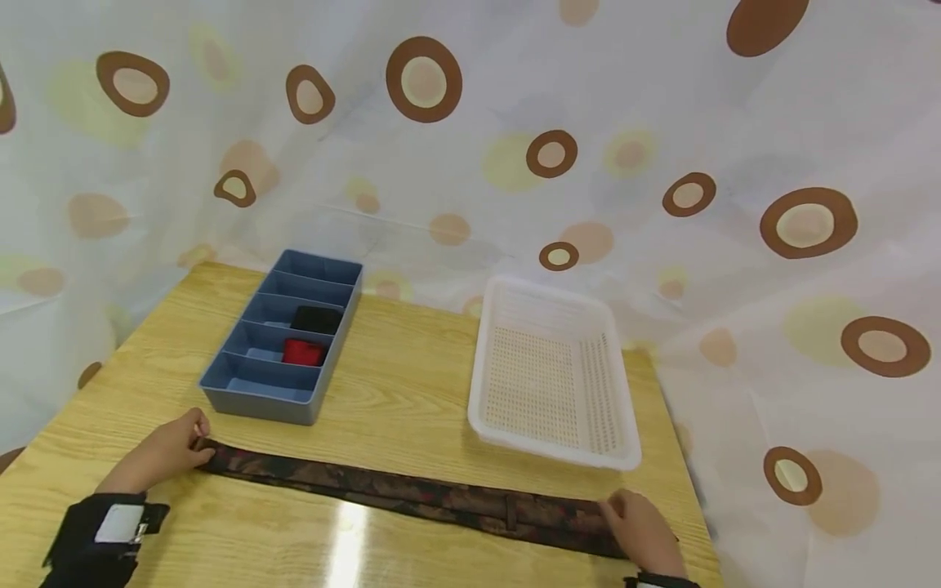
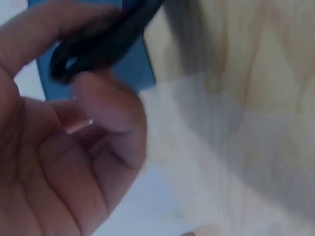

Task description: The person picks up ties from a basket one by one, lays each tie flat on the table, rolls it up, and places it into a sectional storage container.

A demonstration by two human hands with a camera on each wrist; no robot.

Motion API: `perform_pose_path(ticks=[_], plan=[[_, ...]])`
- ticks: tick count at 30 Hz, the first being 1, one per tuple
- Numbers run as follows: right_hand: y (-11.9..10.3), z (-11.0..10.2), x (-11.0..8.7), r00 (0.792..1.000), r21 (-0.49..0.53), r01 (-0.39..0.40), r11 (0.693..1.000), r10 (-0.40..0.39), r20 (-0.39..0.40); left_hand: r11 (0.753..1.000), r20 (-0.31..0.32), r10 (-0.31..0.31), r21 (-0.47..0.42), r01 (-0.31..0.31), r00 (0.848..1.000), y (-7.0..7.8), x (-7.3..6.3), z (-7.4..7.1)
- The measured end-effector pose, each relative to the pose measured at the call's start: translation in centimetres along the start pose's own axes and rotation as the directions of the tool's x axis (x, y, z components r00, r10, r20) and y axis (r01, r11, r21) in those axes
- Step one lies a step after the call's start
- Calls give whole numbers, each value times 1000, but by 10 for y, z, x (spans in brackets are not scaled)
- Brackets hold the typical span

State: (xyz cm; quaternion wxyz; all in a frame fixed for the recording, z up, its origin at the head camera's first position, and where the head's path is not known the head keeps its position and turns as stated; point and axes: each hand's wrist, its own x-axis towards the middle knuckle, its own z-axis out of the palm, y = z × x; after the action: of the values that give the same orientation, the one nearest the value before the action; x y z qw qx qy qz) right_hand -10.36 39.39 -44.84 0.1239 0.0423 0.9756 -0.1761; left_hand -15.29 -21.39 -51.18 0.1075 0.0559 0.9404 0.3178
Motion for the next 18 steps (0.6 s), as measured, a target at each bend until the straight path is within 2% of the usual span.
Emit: perform_pose_path(ticks=[1, 2, 3, 4, 6, 8, 10, 11, 12, 14, 16, 18], plan=[[-29, 3, -2, 995, 50, 85, 995, -88, 46, 1000, -15, -5, 3, 5, 1000, 2, 1, 3], [-58, 7, -4, 980, 105, 170, 980, -179, 86, 1000, -32, -11, 5, 11, 999, 5, 1, 6], [-87, 14, -4, 954, 162, 257, 953, -277, 115, 1000, -50, -12, 13, 13, 999, 7, 3, 8], [-115, 22, -4, 919, 218, 333, 918, -367, 143, 1000, -71, -10, 24, 12, 997, 10, 4, 10], [-169, 41, 0, 818, 277, 486, 829, -543, 189, 998, -116, 3, 55, 4, 993, 15, 6, 14], [-219, 62, 6, 721, 281, 602, 748, -660, 212, 996, -151, 20, 85, -8, 988, 19, 7, 18], [-263, 86, 16, 655, 250, 674, 695, -719, 234, 994, -172, 31, 107, -12, 985, 21, 7, 22], [-283, 99, 22, 633, 219, 703, 677, -735, 242, 993, -178, 32, 115, -12, 983, 22, 7, 25], [-301, 113, 28, 618, 189, 724, 664, -745, 251, 993, -185, 31, 121, -9, 982, 23, 7, 27], [-329, 140, 39, 618, 103, 744, 660, -738, 269, 992, -201, 30, 128, -4, 979, 23, 6, 31], [-348, 163, 47, 636, 11, 744, 668, -712, 298, 991, -204, 27, 131, 0, 979, 23, 4, 34], [-357, 183, 52, 656, -80, 738, 670, -685, 316, 992, -193, 21, 124, 4, 981, 23, 3, 37]])
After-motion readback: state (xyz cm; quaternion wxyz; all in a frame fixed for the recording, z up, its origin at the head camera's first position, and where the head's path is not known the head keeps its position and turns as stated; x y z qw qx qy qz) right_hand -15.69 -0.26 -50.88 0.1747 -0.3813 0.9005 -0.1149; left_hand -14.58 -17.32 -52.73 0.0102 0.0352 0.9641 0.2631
